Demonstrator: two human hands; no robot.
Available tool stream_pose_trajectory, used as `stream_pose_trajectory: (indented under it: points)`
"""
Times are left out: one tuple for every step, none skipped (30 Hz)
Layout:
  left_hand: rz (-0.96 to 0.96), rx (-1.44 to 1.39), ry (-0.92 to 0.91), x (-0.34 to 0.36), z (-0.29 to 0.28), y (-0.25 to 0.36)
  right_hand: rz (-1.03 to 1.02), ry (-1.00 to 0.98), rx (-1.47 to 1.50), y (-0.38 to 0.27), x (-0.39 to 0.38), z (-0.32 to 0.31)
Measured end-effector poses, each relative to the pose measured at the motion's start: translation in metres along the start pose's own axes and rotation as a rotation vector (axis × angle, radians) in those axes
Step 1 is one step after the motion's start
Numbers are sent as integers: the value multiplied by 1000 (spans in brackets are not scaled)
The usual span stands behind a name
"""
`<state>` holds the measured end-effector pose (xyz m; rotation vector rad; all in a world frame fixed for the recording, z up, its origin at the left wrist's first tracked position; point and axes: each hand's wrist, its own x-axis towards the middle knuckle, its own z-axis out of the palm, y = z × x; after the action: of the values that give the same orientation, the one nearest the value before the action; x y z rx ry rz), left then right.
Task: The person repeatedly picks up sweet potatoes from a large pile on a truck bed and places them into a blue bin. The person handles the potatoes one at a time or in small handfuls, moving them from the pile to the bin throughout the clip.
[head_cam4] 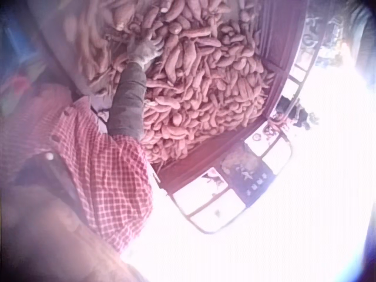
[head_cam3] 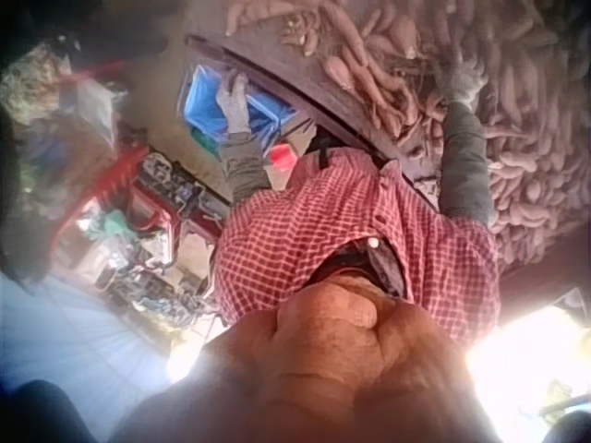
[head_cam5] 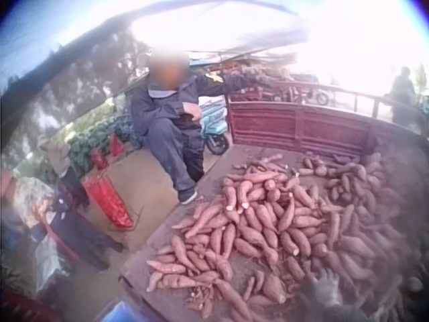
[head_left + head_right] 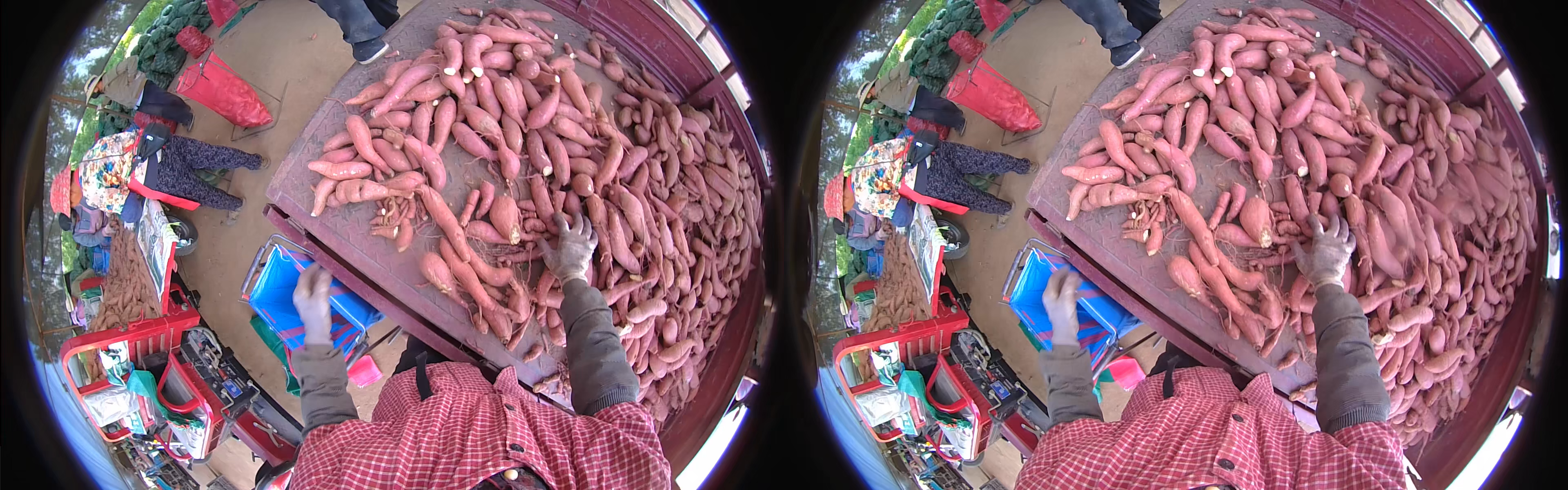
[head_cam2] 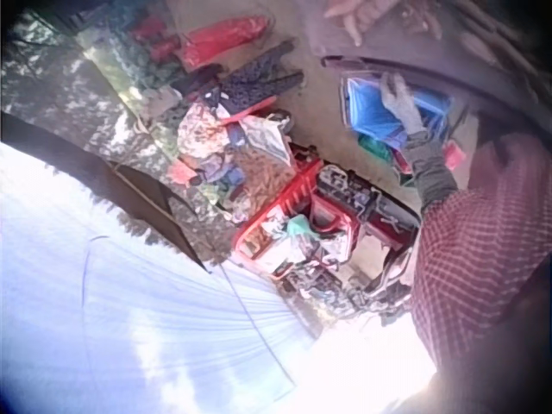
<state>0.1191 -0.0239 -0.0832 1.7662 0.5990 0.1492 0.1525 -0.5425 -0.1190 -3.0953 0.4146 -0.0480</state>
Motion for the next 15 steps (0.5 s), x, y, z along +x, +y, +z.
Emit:
stream_pose_trajectory:
  points:
    - [126,13,-45,19,25,3,7,-11,-12,0,0,2]
    - [238,185,-108,36,48,10,7,-13,-12,0,0,1]
    - [353,358,-174,54,72,20,5,-6,-14,0,1,0]
    - [435,302,-189,72,100,19,-2,-1,-13,0,0,2]
    - [517,252,-200,89,125,19,-11,1,-5,-2,0,6]
    - [567,305,-249,101,152,33,-11,9,-2,1,0,7]
    - [617,354,-298,111,178,47,-14,21,-9,4,1,9]
    - [602,420,-325,121,203,53,-22,29,-8,6,0,11]
    - [583,492,-348,128,223,60,-33,35,-2,5,1,13]
    - [527,617,-382,133,246,66,-43,29,-17,6,1,13]
    - [471,741,-420,133,269,70,-39,19,-23,6,1,13]
    - [544,882,-325,129,284,63,-46,9,-18,2,3,11]
    - [617,1020,-225,126,301,55,-54,2,-15,-1,5,12]
    - [651,1246,-218,109,307,73,-55,17,4,0,4,17]
    - [650,1308,-151,111,322,65,-30,-3,23,3,3,17]
